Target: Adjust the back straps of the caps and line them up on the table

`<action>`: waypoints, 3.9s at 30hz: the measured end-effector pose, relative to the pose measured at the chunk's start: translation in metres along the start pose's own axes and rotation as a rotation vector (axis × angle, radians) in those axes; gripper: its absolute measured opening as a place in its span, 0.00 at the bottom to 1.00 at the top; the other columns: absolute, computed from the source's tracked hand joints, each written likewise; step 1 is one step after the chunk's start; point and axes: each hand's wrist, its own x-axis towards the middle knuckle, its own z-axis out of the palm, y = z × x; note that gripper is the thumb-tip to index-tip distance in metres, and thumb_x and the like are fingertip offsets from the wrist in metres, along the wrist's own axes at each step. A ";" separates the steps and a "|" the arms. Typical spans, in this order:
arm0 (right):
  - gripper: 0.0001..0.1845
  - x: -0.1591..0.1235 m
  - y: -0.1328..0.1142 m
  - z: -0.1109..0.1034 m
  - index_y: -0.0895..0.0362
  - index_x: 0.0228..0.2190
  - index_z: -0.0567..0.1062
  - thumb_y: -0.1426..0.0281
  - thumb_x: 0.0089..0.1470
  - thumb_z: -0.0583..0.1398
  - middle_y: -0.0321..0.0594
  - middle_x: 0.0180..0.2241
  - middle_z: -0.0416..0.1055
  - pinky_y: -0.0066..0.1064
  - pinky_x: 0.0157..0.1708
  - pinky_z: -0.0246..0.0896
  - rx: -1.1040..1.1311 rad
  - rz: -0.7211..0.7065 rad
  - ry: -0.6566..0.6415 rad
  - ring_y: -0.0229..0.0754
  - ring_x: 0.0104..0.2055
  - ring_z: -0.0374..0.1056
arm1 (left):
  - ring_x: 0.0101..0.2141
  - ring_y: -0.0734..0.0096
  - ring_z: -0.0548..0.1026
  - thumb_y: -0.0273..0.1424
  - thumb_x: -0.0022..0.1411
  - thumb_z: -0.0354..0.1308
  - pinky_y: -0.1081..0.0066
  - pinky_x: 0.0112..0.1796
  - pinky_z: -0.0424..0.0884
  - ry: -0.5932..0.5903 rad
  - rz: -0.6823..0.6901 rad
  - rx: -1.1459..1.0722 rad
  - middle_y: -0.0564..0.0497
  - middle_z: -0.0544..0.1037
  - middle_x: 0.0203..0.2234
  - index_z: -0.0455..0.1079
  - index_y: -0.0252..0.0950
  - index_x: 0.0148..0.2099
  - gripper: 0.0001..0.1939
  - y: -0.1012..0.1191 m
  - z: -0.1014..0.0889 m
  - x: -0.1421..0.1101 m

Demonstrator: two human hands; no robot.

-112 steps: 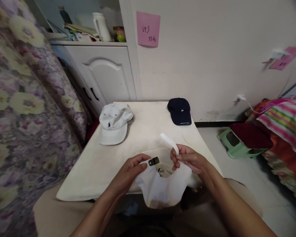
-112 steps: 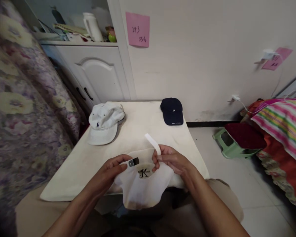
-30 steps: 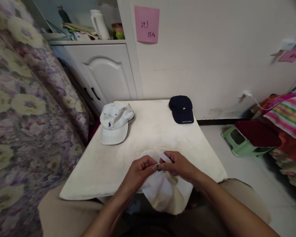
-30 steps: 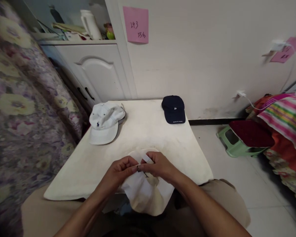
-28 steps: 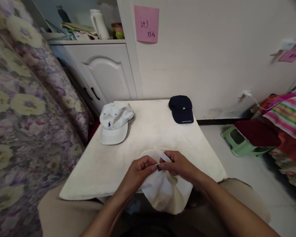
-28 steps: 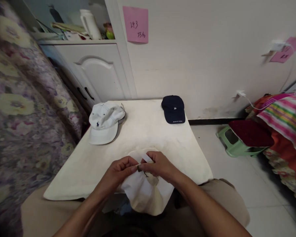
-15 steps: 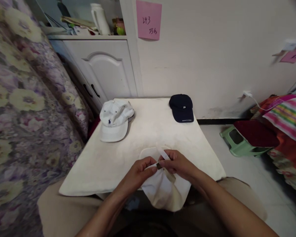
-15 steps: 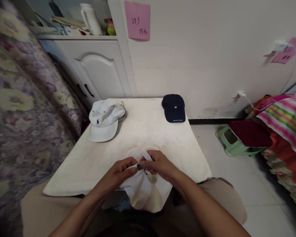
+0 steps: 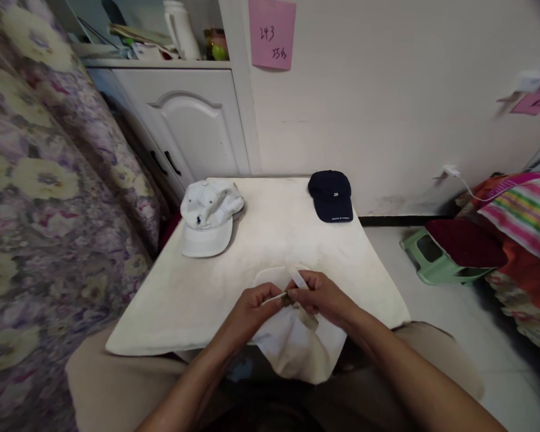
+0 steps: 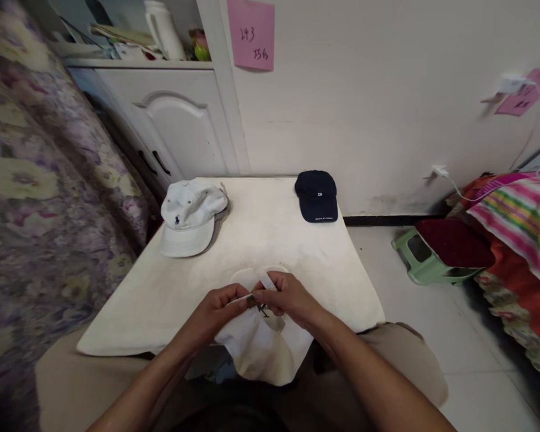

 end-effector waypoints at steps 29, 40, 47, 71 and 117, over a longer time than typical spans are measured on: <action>0.17 -0.017 -0.025 -0.005 0.57 0.29 0.75 0.57 0.59 0.60 0.30 0.15 0.62 0.25 0.20 0.46 -0.211 -0.164 0.226 0.32 0.18 0.53 | 0.27 0.69 0.66 0.39 0.70 0.48 0.71 0.30 0.58 0.170 0.204 0.651 0.55 0.70 0.25 0.69 0.39 0.39 0.12 0.033 0.005 -0.031; 0.13 -0.021 -0.026 0.000 0.56 0.27 0.76 0.60 0.55 0.63 0.31 0.18 0.64 0.26 0.20 0.48 -0.294 -0.191 0.219 0.33 0.19 0.54 | 0.23 0.75 0.62 0.44 0.62 0.58 0.76 0.24 0.55 0.032 0.044 0.080 0.56 0.69 0.23 0.68 0.36 0.38 0.15 0.021 0.001 -0.020; 0.09 -0.022 -0.029 0.003 0.55 0.28 0.70 0.64 0.58 0.60 0.33 0.22 0.70 0.26 0.22 0.53 -0.364 -0.202 0.238 0.33 0.20 0.59 | 0.22 0.77 0.63 0.41 0.58 0.64 0.77 0.24 0.56 -0.027 0.021 -0.190 0.55 0.70 0.24 0.68 0.35 0.36 0.15 0.008 -0.006 -0.015; 0.11 -0.034 -0.043 0.021 0.56 0.23 0.69 0.66 0.53 0.63 0.32 0.22 0.64 0.27 0.24 0.50 -0.442 -0.189 0.217 0.34 0.24 0.56 | 0.26 0.76 0.66 0.36 0.58 0.66 0.76 0.28 0.59 -0.102 0.057 -0.286 0.54 0.69 0.27 0.71 0.34 0.36 0.11 0.007 -0.005 -0.013; 0.08 -0.028 -0.032 0.017 0.58 0.25 0.73 0.67 0.52 0.63 0.31 0.21 0.63 0.26 0.23 0.48 -0.369 -0.099 0.092 0.32 0.23 0.54 | 0.24 0.80 0.63 0.36 0.59 0.66 0.78 0.26 0.56 -0.064 0.059 -0.172 0.57 0.70 0.25 0.71 0.34 0.36 0.11 0.001 -0.005 -0.009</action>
